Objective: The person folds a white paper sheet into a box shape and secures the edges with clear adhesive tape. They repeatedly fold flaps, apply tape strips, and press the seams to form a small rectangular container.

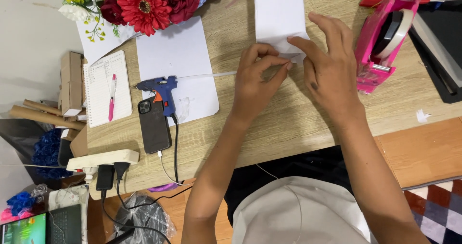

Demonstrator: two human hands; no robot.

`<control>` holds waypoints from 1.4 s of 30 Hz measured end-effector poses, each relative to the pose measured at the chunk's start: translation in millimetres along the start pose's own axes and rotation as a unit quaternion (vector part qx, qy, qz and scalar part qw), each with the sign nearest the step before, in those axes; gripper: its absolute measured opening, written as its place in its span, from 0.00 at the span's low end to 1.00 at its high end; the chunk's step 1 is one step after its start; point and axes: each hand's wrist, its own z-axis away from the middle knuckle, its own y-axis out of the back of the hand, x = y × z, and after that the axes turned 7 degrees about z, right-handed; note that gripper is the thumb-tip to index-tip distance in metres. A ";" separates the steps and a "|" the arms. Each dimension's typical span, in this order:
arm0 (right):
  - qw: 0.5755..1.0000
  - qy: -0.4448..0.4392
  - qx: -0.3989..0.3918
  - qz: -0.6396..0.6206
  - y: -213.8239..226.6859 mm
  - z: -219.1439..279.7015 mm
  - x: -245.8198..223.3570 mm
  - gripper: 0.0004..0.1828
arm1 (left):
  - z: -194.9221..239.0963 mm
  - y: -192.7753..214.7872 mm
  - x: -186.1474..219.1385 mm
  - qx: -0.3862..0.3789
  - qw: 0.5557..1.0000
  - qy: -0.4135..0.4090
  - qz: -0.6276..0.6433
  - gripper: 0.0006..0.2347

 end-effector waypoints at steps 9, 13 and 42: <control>0.999 -0.009 -0.022 -0.042 0.7 -5.4 -0.7 0.25 | 3.2 -4.1 -3.5 0.018 0.988 -0.080 -0.132 0.06; 0.998 -0.023 -0.038 -0.046 -0.5 -5.0 -1.0 0.25 | 4.4 1.2 0.1 -0.025 0.979 -0.115 -0.166 0.07; 0.835 -0.325 -0.071 -0.438 60.3 76.1 -31.4 0.24 | 53.3 -1.8 81.4 -0.054 0.964 0.125 0.227 0.03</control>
